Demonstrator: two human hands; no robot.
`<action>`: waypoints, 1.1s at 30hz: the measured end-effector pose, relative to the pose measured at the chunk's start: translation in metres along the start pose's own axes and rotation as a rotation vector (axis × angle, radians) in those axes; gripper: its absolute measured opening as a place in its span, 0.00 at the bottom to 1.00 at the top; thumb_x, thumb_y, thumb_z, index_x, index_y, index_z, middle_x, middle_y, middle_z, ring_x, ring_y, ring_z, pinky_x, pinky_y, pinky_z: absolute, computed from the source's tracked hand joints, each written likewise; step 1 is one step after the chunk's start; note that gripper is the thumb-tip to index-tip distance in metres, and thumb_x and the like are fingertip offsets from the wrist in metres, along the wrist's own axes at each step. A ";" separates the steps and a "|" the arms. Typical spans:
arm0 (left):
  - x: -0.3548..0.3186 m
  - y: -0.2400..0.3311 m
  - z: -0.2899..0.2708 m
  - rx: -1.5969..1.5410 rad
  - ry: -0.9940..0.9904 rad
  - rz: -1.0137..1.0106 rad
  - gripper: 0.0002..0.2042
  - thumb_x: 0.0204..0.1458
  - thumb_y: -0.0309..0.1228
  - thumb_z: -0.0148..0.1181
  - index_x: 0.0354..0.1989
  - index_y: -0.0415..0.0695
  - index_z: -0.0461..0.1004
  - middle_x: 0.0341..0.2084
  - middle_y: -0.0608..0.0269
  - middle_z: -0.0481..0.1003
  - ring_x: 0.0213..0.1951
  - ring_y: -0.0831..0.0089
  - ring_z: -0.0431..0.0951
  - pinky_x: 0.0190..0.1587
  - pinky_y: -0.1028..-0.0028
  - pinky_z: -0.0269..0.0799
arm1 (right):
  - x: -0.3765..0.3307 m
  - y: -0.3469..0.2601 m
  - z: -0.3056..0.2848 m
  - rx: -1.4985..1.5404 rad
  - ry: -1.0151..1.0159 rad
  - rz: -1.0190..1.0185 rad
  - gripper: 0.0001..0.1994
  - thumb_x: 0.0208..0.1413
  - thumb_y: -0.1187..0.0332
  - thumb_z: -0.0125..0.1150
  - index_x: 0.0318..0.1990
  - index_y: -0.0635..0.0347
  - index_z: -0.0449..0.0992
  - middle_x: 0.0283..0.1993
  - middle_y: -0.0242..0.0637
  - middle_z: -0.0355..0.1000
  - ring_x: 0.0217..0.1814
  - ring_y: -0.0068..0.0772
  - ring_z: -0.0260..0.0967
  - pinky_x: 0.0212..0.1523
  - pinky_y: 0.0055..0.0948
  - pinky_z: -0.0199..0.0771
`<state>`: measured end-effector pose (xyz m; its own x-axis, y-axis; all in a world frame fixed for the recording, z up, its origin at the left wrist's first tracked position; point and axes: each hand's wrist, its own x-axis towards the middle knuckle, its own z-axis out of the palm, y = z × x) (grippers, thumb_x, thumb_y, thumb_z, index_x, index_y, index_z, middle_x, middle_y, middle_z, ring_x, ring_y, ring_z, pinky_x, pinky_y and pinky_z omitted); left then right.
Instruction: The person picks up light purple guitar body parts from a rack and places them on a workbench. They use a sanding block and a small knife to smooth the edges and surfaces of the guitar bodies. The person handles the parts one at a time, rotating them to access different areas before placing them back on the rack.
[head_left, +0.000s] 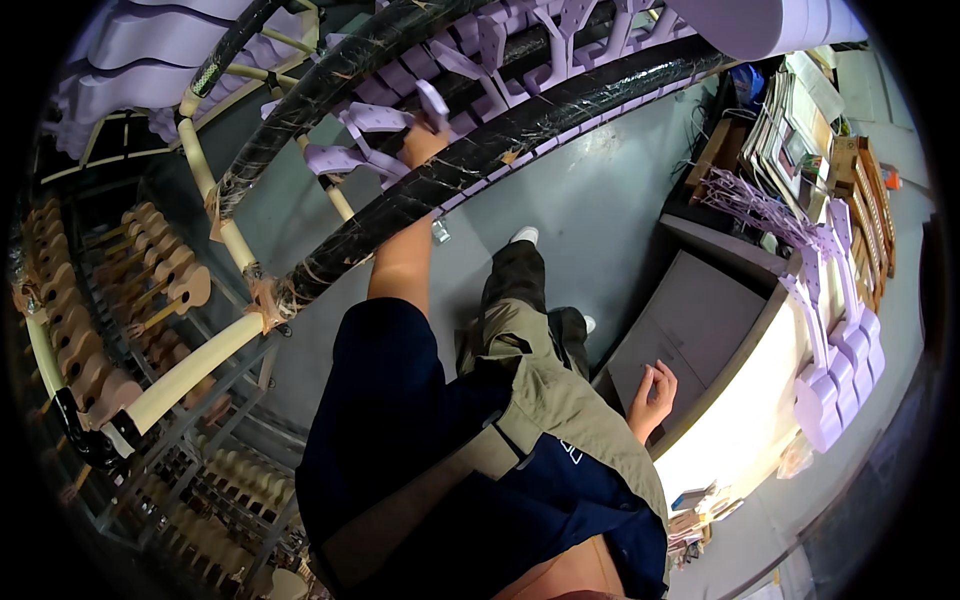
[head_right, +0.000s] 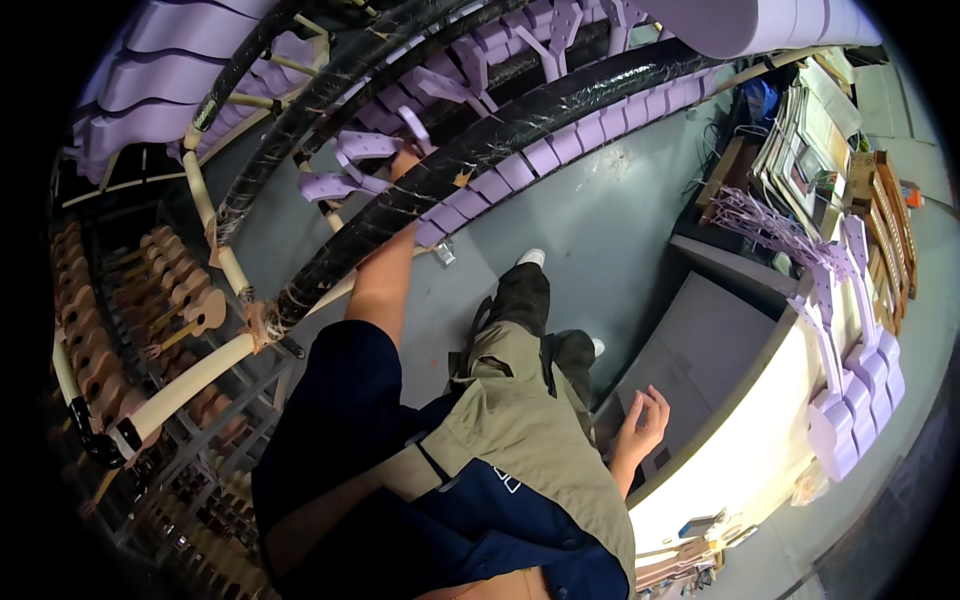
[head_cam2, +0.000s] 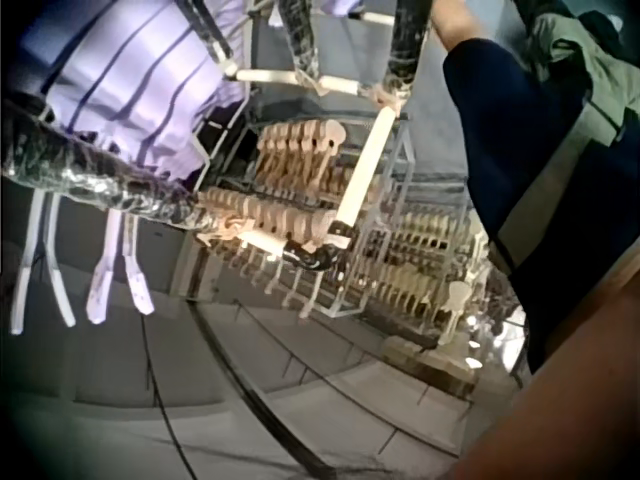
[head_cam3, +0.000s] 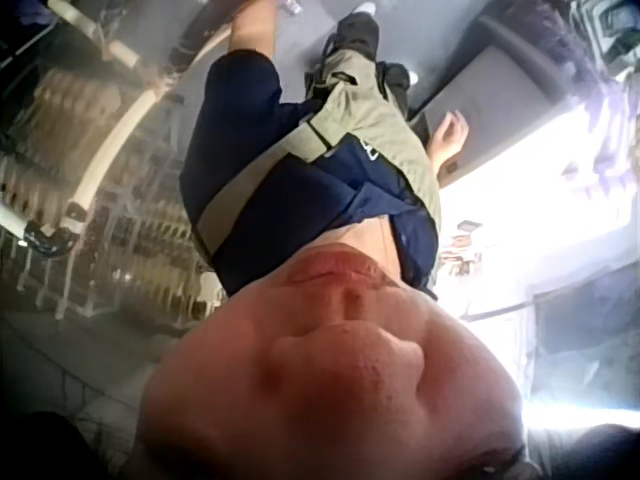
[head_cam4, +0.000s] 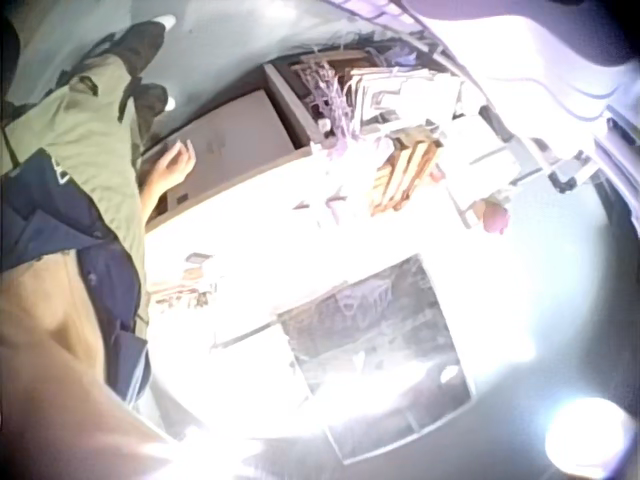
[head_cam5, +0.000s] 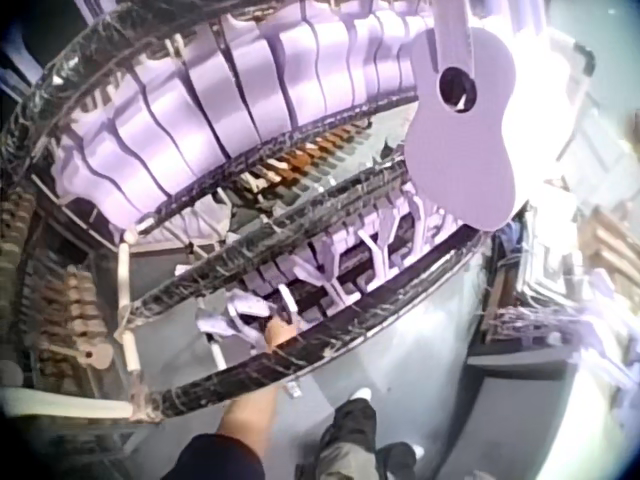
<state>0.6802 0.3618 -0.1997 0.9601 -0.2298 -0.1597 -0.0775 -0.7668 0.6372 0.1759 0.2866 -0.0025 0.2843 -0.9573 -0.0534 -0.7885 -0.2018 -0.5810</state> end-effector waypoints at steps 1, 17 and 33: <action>-0.004 -0.004 0.005 0.061 -0.094 -0.014 0.21 0.39 0.39 0.63 0.44 0.50 0.68 0.30 0.51 0.72 0.37 0.48 0.74 0.40 0.60 0.69 | 0.000 0.001 0.001 0.004 -0.002 0.003 0.05 0.52 0.73 0.56 0.29 0.65 0.74 0.39 0.45 0.71 0.44 0.42 0.69 0.42 0.35 0.68; -0.226 0.097 -0.043 0.027 -0.108 0.622 0.18 0.26 0.32 0.67 0.31 0.42 0.74 0.27 0.57 0.75 0.31 0.57 0.76 0.36 0.64 0.72 | 0.007 0.113 0.047 0.424 -0.270 0.014 0.10 0.56 0.67 0.55 0.34 0.67 0.73 0.34 0.39 0.72 0.35 0.26 0.68 0.36 0.23 0.68; -0.446 0.318 -0.197 -1.496 -0.400 0.947 0.15 0.54 0.40 0.54 0.33 0.40 0.61 0.16 0.67 0.64 0.16 0.79 0.68 0.23 0.72 0.74 | 0.017 0.190 -0.041 1.020 -0.221 0.230 0.22 0.59 0.54 0.47 0.51 0.64 0.67 0.49 0.43 0.67 0.49 0.34 0.65 0.48 0.33 0.67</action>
<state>0.2806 0.3388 0.2224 0.6070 -0.5071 0.6118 -0.0019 0.7690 0.6393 0.0088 0.2237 -0.0801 0.3599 -0.8709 -0.3347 -0.0355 0.3457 -0.9377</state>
